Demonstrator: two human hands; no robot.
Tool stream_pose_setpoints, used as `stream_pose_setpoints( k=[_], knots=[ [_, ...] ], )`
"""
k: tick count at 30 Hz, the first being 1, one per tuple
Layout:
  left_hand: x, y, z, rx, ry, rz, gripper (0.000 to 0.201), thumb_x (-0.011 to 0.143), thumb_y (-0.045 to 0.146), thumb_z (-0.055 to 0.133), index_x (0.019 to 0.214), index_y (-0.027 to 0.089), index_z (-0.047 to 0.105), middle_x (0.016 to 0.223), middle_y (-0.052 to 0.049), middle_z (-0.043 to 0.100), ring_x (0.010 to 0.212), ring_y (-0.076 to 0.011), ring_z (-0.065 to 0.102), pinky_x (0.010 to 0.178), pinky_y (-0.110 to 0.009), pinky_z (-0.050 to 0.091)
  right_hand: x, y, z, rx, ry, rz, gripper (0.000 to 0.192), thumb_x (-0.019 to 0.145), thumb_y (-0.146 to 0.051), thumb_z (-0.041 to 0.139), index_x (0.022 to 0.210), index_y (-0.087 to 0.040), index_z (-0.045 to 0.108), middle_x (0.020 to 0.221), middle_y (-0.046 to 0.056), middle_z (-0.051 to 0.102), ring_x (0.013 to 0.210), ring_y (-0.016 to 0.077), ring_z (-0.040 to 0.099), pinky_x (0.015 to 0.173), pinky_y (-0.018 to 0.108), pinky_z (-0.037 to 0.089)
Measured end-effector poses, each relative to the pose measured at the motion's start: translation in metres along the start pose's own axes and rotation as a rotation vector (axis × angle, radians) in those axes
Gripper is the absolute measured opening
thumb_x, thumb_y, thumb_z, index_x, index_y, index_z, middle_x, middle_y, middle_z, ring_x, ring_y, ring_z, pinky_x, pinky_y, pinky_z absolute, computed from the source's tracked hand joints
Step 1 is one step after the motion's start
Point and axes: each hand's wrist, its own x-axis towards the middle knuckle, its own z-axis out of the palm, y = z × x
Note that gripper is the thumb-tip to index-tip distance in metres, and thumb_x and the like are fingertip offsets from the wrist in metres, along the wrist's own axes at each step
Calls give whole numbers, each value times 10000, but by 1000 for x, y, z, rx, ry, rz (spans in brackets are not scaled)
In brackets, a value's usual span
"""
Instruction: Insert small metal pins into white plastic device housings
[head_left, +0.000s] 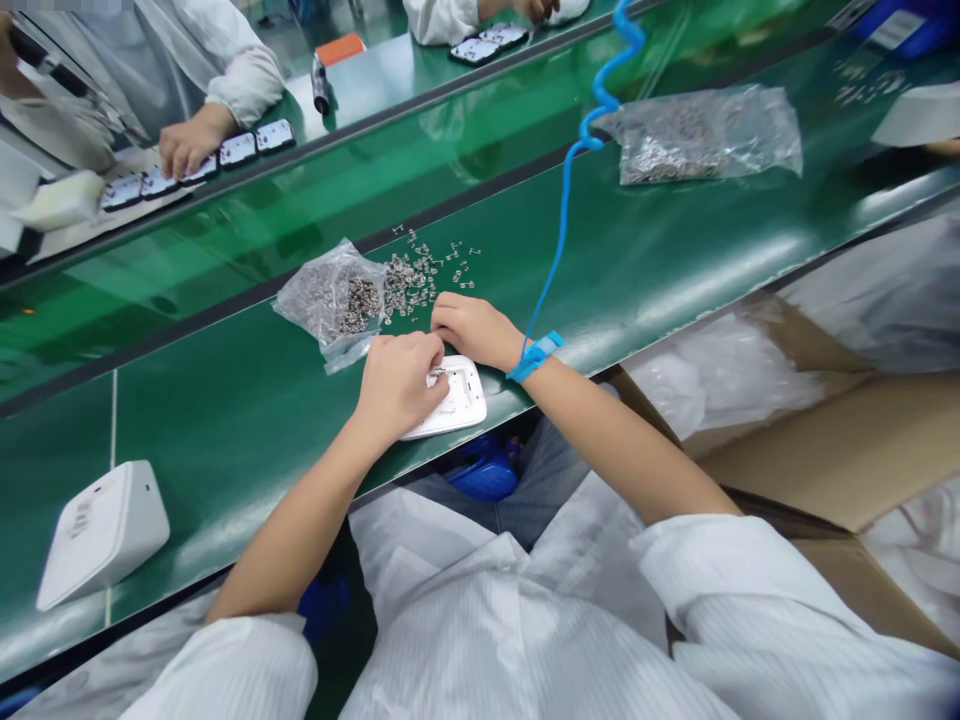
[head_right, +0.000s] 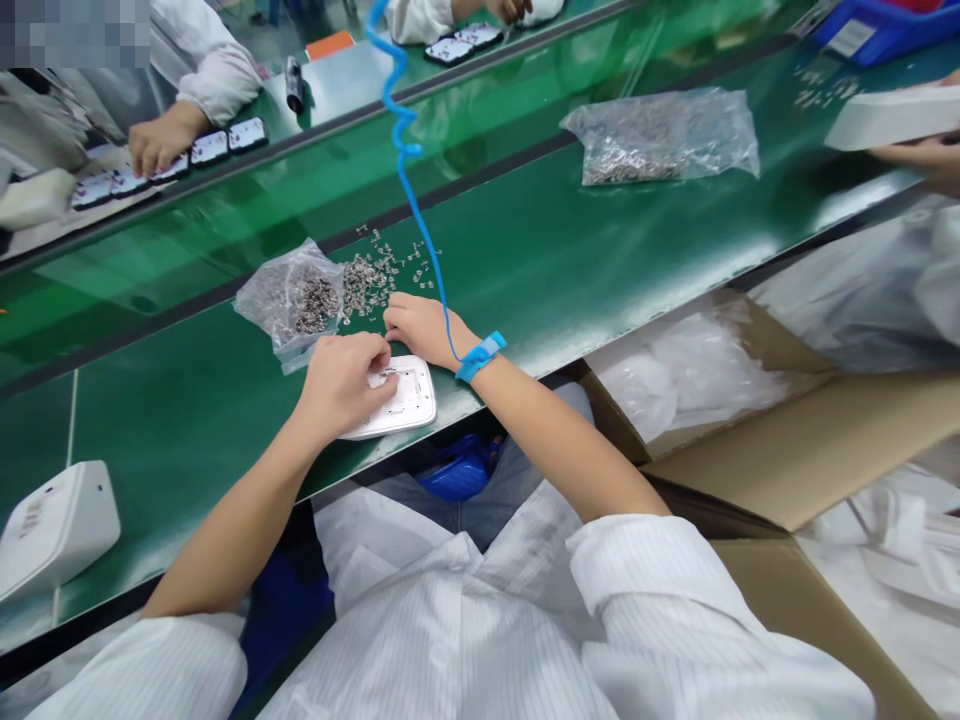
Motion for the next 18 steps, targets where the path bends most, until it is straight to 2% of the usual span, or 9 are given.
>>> stream_pose_setpoints(
  k=[5, 8, 11, 13, 15, 18],
  knots=[
    [-1, -2, 5, 13, 26, 34, 125, 811, 195, 643, 773, 215, 526, 790, -16, 662, 784, -236, 621, 721, -388, 313, -1, 1, 5, -67, 30, 114, 145, 980, -141, 572, 940, -169, 709, 1004, 71, 643, 824, 186, 574, 693, 315, 405],
    [-1, -3, 8, 83, 60, 44, 50, 836, 180, 599, 807, 207, 568, 814, -33, 679, 828, -249, 639, 753, -402, 334, -6, 3, 3, -35, 148, 109, 128, 968, -179, 615, 991, -169, 741, 1008, 80, 665, 867, 202, 616, 722, 323, 457],
    [-5, 1, 8, 110, 49, 40, 35, 835, 166, 583, 846, 193, 602, 879, -48, 708, 884, -253, 656, 755, -403, 343, -17, 0, -4, 179, 346, 79, 135, 946, -213, 646, 934, -187, 778, 911, 63, 667, 808, 192, 656, 725, 337, 525],
    [-7, 3, 7, 78, 31, 53, 42, 833, 177, 590, 861, 192, 618, 918, -48, 723, 901, -247, 664, 734, -396, 342, -25, -3, -9, 378, 415, 103, 174, 959, -270, 632, 901, -215, 786, 895, 53, 666, 625, 152, 637, 597, 340, 536],
    [-7, 1, 9, 53, 58, 79, 54, 848, 206, 584, 874, 190, 629, 929, -51, 729, 901, -245, 669, 714, -395, 337, -31, -3, -12, 468, 426, 146, 164, 947, -312, 662, 860, -252, 788, 900, 63, 680, 606, 170, 657, 594, 384, 568],
    [-6, -5, 12, -13, 84, 32, 82, 879, 254, 577, 873, 189, 627, 917, -38, 728, 883, -230, 672, 707, -391, 344, -38, -10, -14, 549, 423, 157, 132, 895, -392, 740, 814, -297, 782, 911, 92, 687, 633, 232, 686, 631, 494, 598]
  ],
)
